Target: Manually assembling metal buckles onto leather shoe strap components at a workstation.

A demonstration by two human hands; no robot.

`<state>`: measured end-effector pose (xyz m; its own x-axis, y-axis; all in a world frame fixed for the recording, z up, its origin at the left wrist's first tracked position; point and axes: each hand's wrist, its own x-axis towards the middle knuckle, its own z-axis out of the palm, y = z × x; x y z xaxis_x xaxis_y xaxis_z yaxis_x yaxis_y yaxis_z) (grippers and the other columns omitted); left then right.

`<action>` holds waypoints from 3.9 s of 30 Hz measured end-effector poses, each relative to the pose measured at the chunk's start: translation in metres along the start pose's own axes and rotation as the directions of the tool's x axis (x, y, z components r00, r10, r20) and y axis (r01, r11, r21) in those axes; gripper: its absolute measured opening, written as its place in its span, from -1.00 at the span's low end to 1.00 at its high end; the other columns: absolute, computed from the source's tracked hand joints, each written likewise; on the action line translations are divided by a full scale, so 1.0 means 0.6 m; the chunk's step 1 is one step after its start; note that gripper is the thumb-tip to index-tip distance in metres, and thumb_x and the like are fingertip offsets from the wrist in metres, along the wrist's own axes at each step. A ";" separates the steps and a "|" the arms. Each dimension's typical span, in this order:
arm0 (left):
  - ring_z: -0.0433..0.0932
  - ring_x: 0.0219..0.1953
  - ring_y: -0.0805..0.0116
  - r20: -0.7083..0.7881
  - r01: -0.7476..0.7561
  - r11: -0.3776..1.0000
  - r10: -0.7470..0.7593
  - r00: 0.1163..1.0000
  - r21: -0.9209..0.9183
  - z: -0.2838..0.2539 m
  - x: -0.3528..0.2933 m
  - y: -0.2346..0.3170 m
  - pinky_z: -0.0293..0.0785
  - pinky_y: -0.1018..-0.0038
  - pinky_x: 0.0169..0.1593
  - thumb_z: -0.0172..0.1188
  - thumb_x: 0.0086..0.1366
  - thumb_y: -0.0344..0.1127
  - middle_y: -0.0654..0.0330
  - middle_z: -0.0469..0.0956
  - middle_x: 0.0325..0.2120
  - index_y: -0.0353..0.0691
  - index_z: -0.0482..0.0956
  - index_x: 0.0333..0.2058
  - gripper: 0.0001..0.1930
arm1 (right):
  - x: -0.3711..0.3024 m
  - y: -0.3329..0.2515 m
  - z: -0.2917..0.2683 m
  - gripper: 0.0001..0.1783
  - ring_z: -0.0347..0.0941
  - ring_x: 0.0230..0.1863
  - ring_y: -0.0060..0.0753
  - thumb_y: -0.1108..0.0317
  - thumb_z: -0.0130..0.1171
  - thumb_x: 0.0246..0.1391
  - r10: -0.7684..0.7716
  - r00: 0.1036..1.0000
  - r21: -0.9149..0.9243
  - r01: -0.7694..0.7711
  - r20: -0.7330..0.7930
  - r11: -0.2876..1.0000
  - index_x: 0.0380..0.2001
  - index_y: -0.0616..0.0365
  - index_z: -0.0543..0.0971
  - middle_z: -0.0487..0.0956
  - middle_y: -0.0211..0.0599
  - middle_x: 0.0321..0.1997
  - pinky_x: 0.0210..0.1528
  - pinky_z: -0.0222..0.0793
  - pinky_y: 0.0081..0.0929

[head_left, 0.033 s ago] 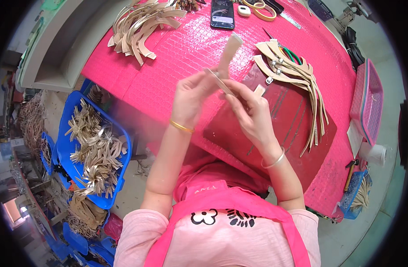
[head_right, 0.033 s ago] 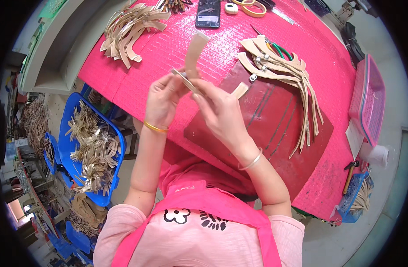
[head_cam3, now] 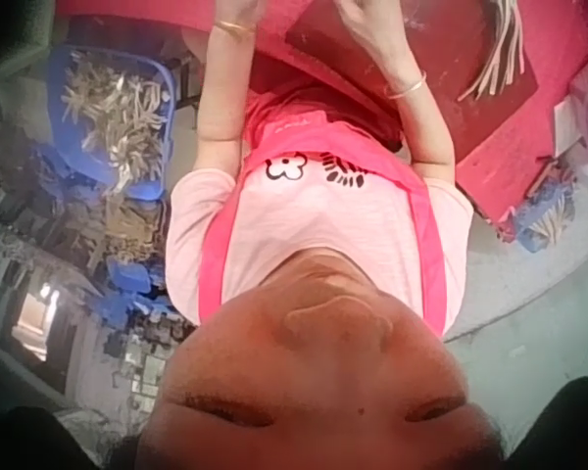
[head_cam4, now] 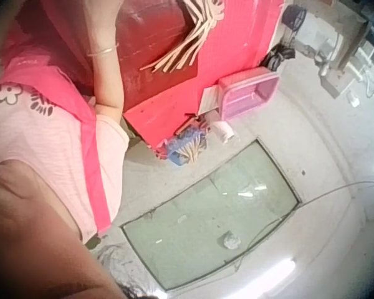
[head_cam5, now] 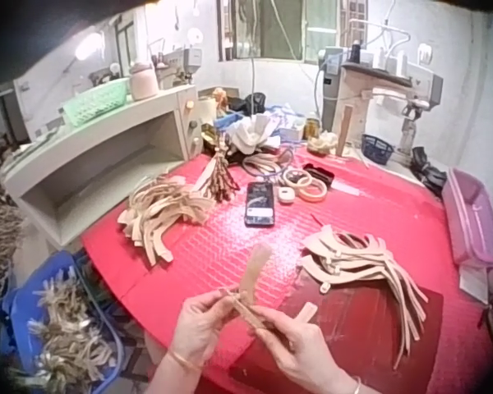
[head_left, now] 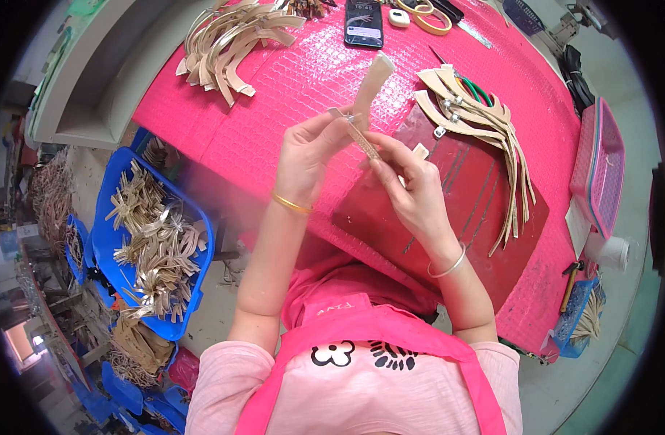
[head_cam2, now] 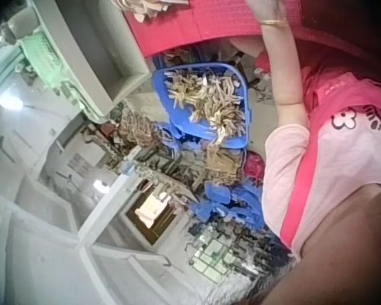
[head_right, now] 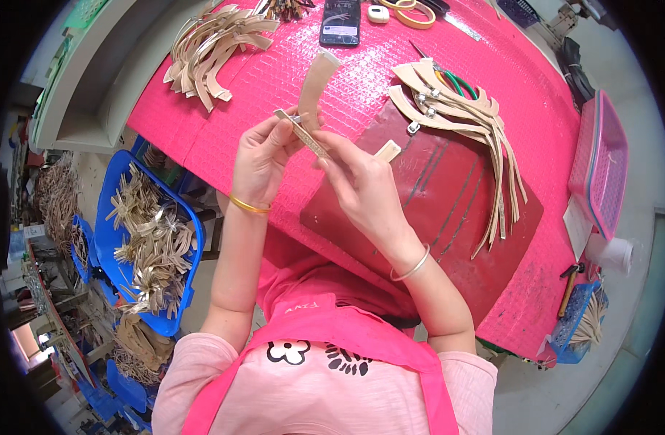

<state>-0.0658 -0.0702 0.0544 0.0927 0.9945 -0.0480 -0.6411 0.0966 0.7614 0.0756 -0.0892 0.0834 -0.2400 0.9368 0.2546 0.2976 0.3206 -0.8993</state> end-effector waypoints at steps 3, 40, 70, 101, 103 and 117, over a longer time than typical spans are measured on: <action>0.45 -0.30 0.48 0.130 0.035 0.905 -0.099 0.987 0.425 0.023 -0.005 0.025 0.37 0.60 -0.20 0.01 0.14 -0.42 0.15 0.50 -0.39 -0.39 0.41 -0.19 -0.74 | -0.006 0.012 0.006 -0.77 0.49 -0.40 -0.49 0.57 -0.02 -0.05 0.140 0.988 0.318 -0.112 -0.065 0.942 -0.26 0.30 0.30 0.52 -0.15 -0.46 -0.40 0.40 -0.63; 0.44 -0.39 0.48 0.053 0.077 0.996 -0.080 0.995 0.053 0.143 -0.062 -0.026 0.37 0.60 -0.29 -0.10 0.21 -0.36 0.17 0.48 -0.49 -0.43 0.47 -0.32 -0.76 | -0.062 -0.009 -0.103 -0.69 0.42 -0.54 -0.40 0.58 0.13 -0.46 -0.605 0.795 -0.367 0.549 -0.045 0.750 -0.45 0.22 0.53 0.47 -0.29 -0.54 -0.48 0.35 -0.57; 0.44 -0.63 0.23 0.363 -0.466 0.165 0.426 0.828 0.869 0.113 -0.060 -0.051 0.32 0.46 -0.57 0.13 -0.06 -0.53 0.09 0.41 -0.67 -0.32 0.45 -0.47 -0.89 | -0.055 0.017 -0.075 -0.74 0.05 -0.67 -0.72 0.37 0.08 -0.15 0.472 0.831 0.900 -0.407 0.293 0.158 -0.72 0.02 0.21 0.20 -0.58 -0.68 -0.63 -0.07 -0.74; 0.19 -0.76 0.70 -0.102 0.124 0.664 -0.071 0.992 0.737 -0.098 0.235 0.170 0.06 0.76 -0.72 0.08 0.08 -0.37 0.35 0.35 -0.72 -0.34 0.48 -0.26 -0.76 | 0.467 0.229 0.071 -0.12 0.16 0.01 -0.01 -0.03 0.27 -0.45 0.361 0.833 -0.707 -0.549 -0.420 0.445 -0.08 0.23 0.16 0.26 0.06 -0.07 -0.01 0.07 -0.10; 0.21 -0.76 0.70 -0.109 0.134 0.661 -0.079 0.991 0.738 -0.100 0.237 0.177 0.08 0.76 -0.72 0.09 0.06 -0.37 0.33 0.37 -0.71 -0.34 0.48 -0.26 -0.75 | 0.477 0.226 0.070 -0.20 0.19 -0.03 0.01 0.09 0.25 -0.46 0.328 0.850 -0.700 -0.525 -0.411 0.484 -0.09 0.15 0.17 0.28 0.08 -0.11 -0.02 0.08 -0.10; 0.33 -0.19 0.07 0.521 -0.084 -0.681 0.468 0.714 0.727 -0.161 0.307 0.190 0.28 0.32 -0.14 0.10 0.00 -0.26 0.00 0.38 -0.27 -0.24 0.53 -0.39 -0.79 | 0.387 0.201 -0.023 -0.30 0.17 0.04 -0.07 0.03 0.15 -0.22 -0.175 0.973 -0.565 0.061 -0.151 0.823 0.00 0.07 0.21 0.29 -0.01 -0.05 0.04 0.07 -0.28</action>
<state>-0.1953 0.1280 0.0695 0.1633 0.7341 0.6592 0.9829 -0.1784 -0.0448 0.0684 0.1688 0.0389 -0.1465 0.8763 0.4590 0.7523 0.4000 -0.5235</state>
